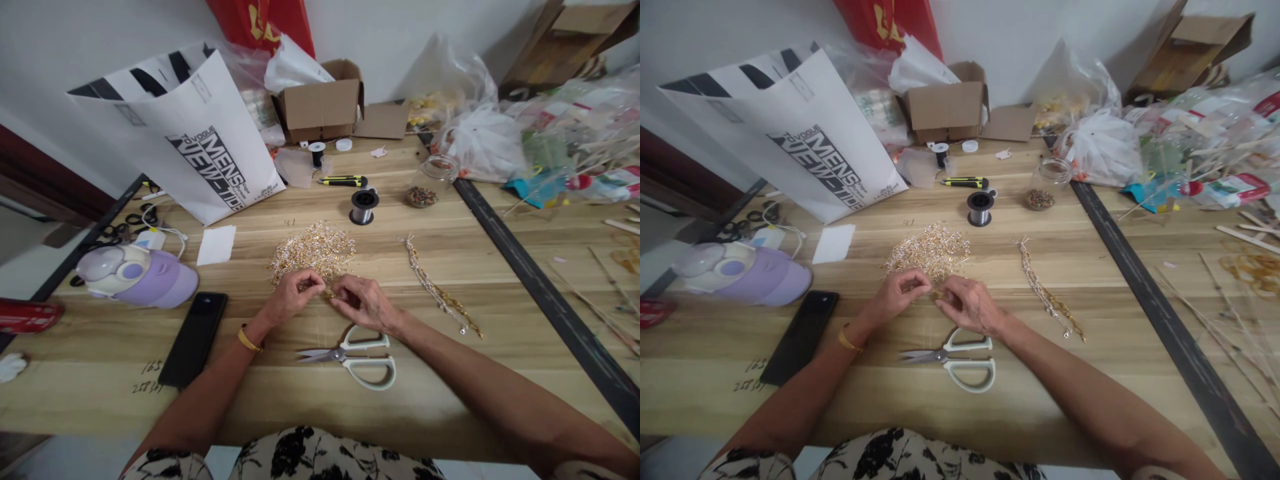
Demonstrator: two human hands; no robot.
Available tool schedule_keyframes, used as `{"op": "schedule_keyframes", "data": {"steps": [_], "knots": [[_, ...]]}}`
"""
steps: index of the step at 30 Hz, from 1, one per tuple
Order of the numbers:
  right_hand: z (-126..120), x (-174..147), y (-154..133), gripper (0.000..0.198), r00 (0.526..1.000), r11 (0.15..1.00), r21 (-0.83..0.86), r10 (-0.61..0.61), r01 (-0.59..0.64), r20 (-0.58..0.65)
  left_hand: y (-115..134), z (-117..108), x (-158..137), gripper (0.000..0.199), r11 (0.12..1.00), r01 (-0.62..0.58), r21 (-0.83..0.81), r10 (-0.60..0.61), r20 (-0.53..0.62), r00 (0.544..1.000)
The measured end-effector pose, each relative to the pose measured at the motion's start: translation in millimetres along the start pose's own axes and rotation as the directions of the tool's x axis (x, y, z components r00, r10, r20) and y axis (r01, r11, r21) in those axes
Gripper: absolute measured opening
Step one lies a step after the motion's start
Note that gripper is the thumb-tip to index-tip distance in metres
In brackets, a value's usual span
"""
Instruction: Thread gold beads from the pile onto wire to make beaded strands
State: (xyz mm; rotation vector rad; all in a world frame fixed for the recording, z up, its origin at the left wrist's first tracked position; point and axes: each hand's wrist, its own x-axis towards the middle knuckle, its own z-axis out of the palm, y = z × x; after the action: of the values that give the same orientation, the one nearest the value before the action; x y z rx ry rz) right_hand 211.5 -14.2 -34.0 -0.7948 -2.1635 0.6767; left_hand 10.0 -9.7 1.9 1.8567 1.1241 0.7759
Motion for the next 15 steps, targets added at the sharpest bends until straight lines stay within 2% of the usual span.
{"op": "schedule_keyframes", "data": {"steps": [6,11,15], "knots": [[-1.3,0.0,-2.1,0.016,0.999,0.999,-0.026,0.043,-0.043,-0.007,-0.7,0.1,1.0,0.015,1.000,0.014,0.003,-0.014,-0.026,1.000],[-2.3,0.6,-1.3,0.017,0.992,0.987,0.118,0.119,-0.114,-0.042,3.4,1.7,-0.3,0.015,1.000,-0.008,0.029,0.008,-0.004,1.000],[-3.6,1.4,-1.6,0.017,0.991,0.974,0.186,0.130,-0.129,0.007,5.0,2.8,-0.9,0.013,0.999,-0.017,0.046,0.017,-0.003,1.000]]}}
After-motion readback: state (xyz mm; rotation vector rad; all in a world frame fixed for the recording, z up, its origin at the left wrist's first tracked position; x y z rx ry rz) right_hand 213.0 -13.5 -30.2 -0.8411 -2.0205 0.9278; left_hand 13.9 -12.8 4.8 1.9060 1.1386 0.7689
